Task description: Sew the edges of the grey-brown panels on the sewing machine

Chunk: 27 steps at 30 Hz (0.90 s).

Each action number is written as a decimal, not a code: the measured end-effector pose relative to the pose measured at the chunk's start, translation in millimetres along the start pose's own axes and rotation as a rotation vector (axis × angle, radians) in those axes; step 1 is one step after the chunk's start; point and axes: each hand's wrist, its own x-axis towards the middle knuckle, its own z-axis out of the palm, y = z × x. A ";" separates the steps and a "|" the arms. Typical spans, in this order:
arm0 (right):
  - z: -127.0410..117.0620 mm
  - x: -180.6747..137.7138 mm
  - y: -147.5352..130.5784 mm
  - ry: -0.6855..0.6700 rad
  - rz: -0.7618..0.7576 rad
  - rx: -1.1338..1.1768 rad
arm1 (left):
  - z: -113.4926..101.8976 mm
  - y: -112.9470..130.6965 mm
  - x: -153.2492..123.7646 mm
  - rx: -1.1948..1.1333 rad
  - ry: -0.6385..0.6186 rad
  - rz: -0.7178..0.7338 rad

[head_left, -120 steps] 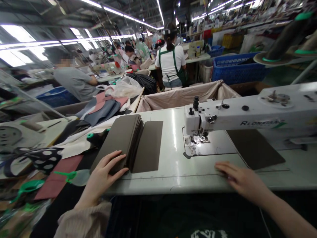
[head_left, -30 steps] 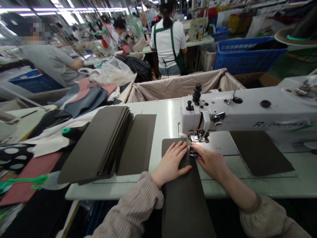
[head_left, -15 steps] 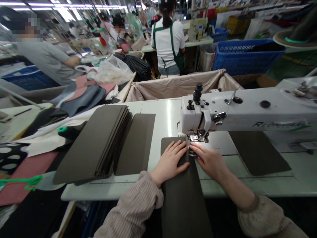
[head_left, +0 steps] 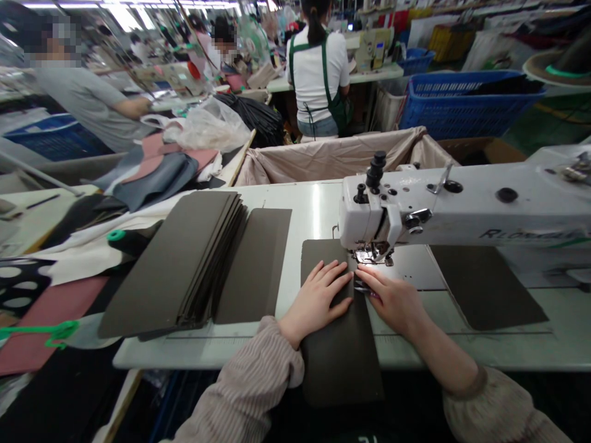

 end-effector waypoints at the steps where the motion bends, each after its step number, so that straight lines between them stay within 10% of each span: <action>1: -0.3 0.1 -0.1 -0.003 0.000 0.000 | 0.3 -0.1 0.0 0.004 -0.001 -0.003; 27: -1.6 0.1 -0.5 -0.014 0.003 -0.009 | 3.4 -2.2 -0.8 0.022 0.007 -0.020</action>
